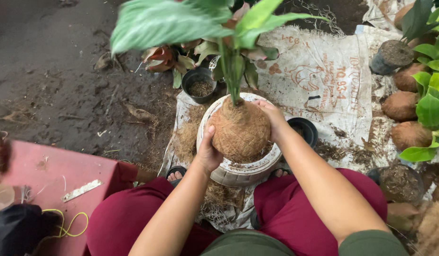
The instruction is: The person wraps a plant potted in a coconut shell with coconut coir and secures it with string. They adjust the coir around the shell and tie the string to hold the material in place.
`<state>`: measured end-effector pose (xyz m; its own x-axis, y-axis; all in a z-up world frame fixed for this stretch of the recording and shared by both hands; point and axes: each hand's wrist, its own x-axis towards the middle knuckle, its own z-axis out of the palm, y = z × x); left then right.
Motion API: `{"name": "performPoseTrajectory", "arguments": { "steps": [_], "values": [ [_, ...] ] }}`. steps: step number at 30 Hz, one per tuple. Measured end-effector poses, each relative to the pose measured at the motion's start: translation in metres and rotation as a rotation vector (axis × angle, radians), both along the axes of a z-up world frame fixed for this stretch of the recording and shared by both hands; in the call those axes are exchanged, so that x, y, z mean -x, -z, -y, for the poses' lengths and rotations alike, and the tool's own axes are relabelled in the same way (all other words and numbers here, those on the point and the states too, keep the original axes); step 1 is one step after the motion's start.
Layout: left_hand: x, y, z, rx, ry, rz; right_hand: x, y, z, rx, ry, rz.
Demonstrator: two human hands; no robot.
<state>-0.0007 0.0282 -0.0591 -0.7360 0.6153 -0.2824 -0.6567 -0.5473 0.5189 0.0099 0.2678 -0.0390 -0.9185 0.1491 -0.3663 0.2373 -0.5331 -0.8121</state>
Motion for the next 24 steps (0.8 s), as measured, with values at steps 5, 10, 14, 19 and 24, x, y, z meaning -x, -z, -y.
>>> {"name": "performPoseTrajectory", "arguments": {
  "steps": [5, 10, 14, 19, 24],
  "values": [
    [0.008, 0.003, -0.019, 0.278, -0.156, -0.43, 0.007, 0.035, -0.015, 0.096, 0.036, 0.066],
    [0.024, 0.001, -0.016, 0.386, -0.057, -0.543, 0.01, 0.049, -0.019, -0.039, 0.105, 0.085],
    [0.027, 0.0, -0.013, 0.482, -0.069, -0.68, 0.012, 0.063, -0.012, -0.008, 0.167, 0.053],
    [0.038, 0.008, -0.016, 0.543, -0.057, -0.711, 0.013, 0.086, -0.009, -0.093, 0.23, 0.045],
    [0.054, -0.003, -0.008, 0.667, -0.016, -0.98, 0.012, 0.103, -0.007, -0.225, 0.226, -0.013]
  ]
}}
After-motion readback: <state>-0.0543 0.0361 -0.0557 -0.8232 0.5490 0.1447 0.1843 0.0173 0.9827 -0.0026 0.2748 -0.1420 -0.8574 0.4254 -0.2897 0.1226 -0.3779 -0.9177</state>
